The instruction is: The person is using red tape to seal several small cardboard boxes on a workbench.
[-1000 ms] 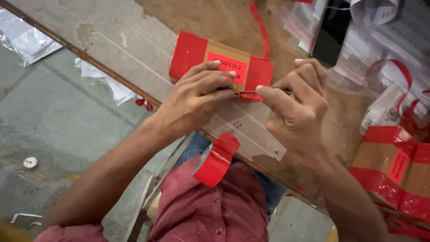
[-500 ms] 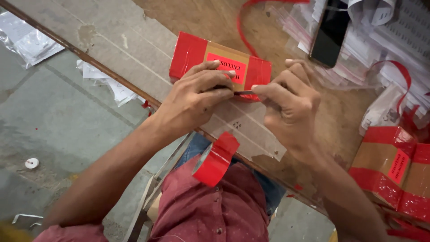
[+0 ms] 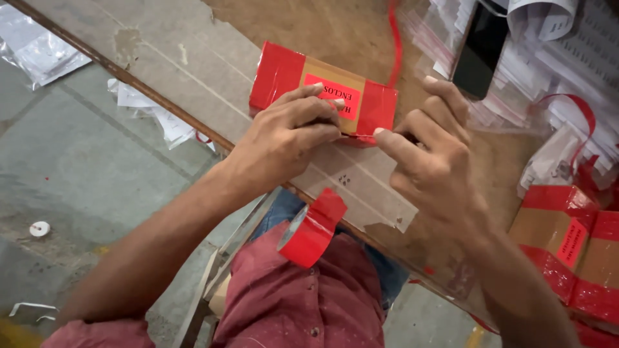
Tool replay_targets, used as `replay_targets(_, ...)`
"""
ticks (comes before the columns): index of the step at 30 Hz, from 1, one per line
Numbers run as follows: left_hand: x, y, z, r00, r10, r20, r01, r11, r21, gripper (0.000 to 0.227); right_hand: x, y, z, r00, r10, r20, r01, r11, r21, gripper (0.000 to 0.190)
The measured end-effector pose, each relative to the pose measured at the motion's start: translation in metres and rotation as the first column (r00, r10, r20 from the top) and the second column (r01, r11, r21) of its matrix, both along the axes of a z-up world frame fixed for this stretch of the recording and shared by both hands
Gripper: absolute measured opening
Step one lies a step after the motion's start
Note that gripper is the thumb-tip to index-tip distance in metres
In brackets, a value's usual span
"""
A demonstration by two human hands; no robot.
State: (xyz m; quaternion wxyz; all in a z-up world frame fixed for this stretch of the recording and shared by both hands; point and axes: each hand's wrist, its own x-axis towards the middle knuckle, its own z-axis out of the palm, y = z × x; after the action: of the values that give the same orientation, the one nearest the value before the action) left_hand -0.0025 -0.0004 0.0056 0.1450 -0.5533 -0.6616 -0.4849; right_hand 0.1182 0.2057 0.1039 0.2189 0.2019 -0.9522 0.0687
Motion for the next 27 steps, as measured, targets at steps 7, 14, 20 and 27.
replay_targets(7,-0.002,0.004,0.007,1.0,0.002,-0.013,-0.002,1.0,-0.005,0.028,-0.011,-0.003,-0.003,0.994,0.07,0.079,-0.085,0.976,0.203,0.024)
replay_targets(14,0.001,0.001,0.004,1.0,-0.008,0.017,0.009,0.999,-0.049,0.029,0.002,0.009,0.008,0.988,0.033,0.148,-0.065,0.973,0.221,0.025)
replay_targets(20,-0.005,-0.009,0.017,0.997,-0.029,0.073,0.036,0.995,-0.097,0.049,0.001,0.011,0.011,0.99,0.037,0.136,-0.067,0.972,0.223,0.028)
replay_targets(27,-0.048,-0.032,0.003,0.979,0.194,-0.057,-0.202,0.936,-0.289,0.114,-0.005,0.021,0.001,0.994,0.043,0.105,-0.05,0.996,0.068,0.034)
